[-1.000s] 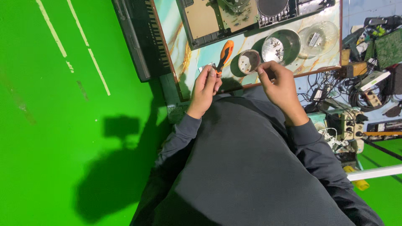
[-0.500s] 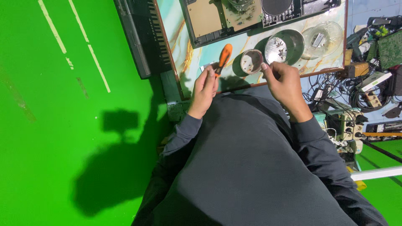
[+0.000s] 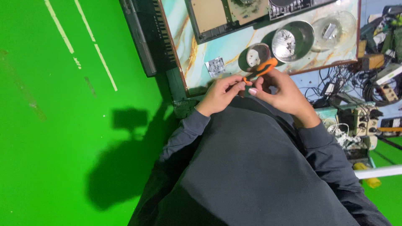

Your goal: The person works on a disassembled electronic device on a table, using pliers to cut a yellow sponge and a screwdriver to manipulate internal components. They also handle a small metal bowl containing screws and a thin metal rod, placing items into the bowl and adjusting the device's interior.

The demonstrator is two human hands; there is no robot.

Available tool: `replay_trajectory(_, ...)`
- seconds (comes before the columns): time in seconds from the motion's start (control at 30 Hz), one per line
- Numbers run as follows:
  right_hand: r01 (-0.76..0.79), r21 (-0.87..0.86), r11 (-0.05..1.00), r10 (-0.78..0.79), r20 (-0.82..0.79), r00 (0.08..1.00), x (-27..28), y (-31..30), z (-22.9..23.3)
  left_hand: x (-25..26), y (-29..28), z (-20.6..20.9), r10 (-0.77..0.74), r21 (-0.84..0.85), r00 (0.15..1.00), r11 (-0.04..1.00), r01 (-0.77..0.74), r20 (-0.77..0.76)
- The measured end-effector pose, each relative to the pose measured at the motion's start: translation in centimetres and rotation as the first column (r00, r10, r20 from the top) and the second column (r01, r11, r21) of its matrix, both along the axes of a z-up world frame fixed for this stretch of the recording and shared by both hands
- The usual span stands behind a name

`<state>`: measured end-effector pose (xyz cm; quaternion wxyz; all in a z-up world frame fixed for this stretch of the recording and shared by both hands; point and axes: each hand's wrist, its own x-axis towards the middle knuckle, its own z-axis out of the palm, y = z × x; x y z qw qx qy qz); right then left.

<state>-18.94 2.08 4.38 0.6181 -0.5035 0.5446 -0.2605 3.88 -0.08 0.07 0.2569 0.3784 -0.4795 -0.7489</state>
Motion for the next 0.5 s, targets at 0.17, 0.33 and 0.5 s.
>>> replay_trajectory(0.17,0.166,0.008,0.986,-0.164,0.216,0.963,-0.7,2.7,-1.6,-1.9,0.8,1.2,-0.174,-0.058,0.969,0.981,0.186,0.178)
replay_trajectory(0.33,0.372,-0.003,0.928,-0.363,0.211,0.908,-4.8,4.9,-2.7,-5.5,1.4,1.2,-0.169,-0.098,0.975,0.978,0.184,0.145)
replay_trajectory(0.5,0.510,-0.030,0.860,-0.472,0.336,0.815,-11.1,7.6,-3.1,-11.6,1.8,1.9,-0.229,-0.082,0.968,0.968,0.237,0.101)
